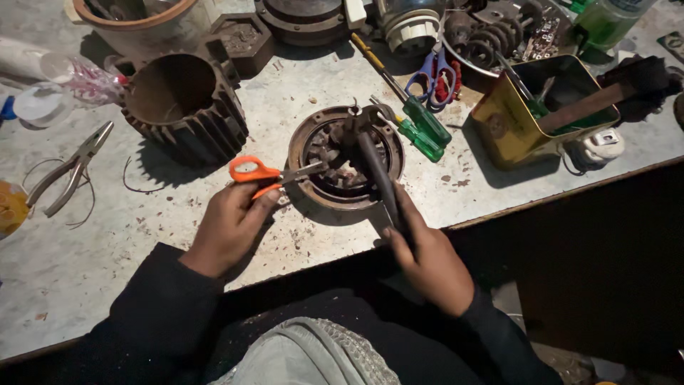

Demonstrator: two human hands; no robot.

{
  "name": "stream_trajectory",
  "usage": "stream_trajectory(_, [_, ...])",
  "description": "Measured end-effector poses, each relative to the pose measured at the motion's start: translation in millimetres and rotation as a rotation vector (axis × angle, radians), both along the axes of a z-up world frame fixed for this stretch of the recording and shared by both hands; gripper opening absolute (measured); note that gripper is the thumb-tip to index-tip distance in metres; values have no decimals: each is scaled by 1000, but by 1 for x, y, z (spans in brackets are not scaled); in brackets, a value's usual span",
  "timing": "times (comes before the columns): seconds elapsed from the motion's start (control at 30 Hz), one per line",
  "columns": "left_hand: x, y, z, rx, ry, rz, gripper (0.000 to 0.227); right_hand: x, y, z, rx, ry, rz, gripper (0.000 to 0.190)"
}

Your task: The person uses orange-handled scissors and a hammer to repeatedly strike and pry at a circular metal electrical component on a cluttered workbench. The person holds the component steady with one hand while striking it with the other, attempting to dislodge or reshape internal parts.

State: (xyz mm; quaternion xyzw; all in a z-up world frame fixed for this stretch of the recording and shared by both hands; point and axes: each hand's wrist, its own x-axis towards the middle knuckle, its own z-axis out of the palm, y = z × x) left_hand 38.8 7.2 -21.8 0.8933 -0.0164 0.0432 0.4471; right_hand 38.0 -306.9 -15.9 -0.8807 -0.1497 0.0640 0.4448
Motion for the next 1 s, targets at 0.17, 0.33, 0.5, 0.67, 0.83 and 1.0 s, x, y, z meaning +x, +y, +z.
stream_trajectory(0.17, [2,-2,-7,-830,321,33,26,-4,3,-4,-53,32,-26,74])
stream_trajectory(0.33, [8,0,-2,-985,465,48,28,-3,2,-9,10,-102,24,73])
stream_trajectory(0.5, [10,3,0,-1179,547,41,30,-1,3,-10,3,-46,11,73])
stream_trajectory(0.67, [13,7,-7,-1182,544,41,30,0,4,-8,-15,39,-12,73])
stream_trajectory(0.83, [12,12,-19,-799,303,-12,32,2,1,-17,54,-70,29,70])
stream_trajectory(1.0, [0,9,-15,-341,135,-9,39,7,-5,-24,144,-98,71,67])
